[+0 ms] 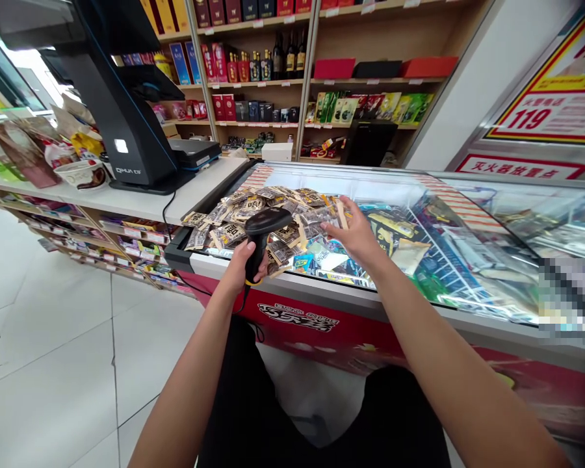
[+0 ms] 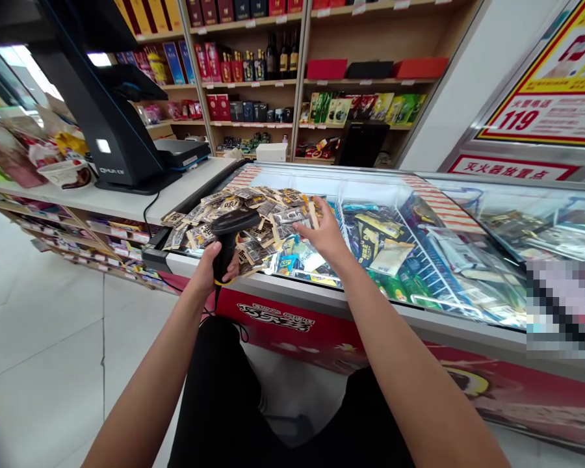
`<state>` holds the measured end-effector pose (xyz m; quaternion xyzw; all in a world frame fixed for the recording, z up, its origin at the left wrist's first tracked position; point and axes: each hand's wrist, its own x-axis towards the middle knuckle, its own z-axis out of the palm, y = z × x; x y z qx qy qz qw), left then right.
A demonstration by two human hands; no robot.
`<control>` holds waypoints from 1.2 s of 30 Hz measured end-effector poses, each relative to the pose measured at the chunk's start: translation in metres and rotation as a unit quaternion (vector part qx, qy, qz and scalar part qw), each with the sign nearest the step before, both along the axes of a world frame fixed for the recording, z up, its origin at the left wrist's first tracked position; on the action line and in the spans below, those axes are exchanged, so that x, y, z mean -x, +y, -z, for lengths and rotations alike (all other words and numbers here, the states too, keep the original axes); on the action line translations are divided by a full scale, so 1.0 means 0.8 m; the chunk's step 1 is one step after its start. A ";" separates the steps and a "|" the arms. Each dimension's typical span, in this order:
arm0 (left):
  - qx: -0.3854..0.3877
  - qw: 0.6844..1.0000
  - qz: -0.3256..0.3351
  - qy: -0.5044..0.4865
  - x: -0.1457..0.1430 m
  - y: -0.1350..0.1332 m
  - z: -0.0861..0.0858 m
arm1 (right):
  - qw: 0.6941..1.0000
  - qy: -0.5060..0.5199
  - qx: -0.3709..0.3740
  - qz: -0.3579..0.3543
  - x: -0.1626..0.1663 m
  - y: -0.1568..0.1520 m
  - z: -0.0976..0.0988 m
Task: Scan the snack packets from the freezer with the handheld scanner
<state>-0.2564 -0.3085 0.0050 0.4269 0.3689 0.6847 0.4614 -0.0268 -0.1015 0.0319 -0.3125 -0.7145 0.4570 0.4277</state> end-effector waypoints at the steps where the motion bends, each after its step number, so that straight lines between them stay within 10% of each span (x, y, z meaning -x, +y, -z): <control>1: -0.005 1.000 0.009 0.008 0.001 0.000 0.002 | 1.000 0.010 0.000 0.022 0.006 0.002 -0.004; 11: -0.018 0.992 0.087 0.087 0.015 0.000 0.012 | 0.995 0.085 -0.030 0.039 0.053 -0.017 -0.045; 26: -0.016 0.991 0.081 0.102 0.013 -0.004 0.010 | 0.992 0.076 -0.054 0.081 0.061 -0.004 -0.025; 36: 0.005 0.999 0.041 -0.023 0.032 0.007 -0.001 | 0.958 0.000 -0.038 0.285 -0.145 0.091 -0.015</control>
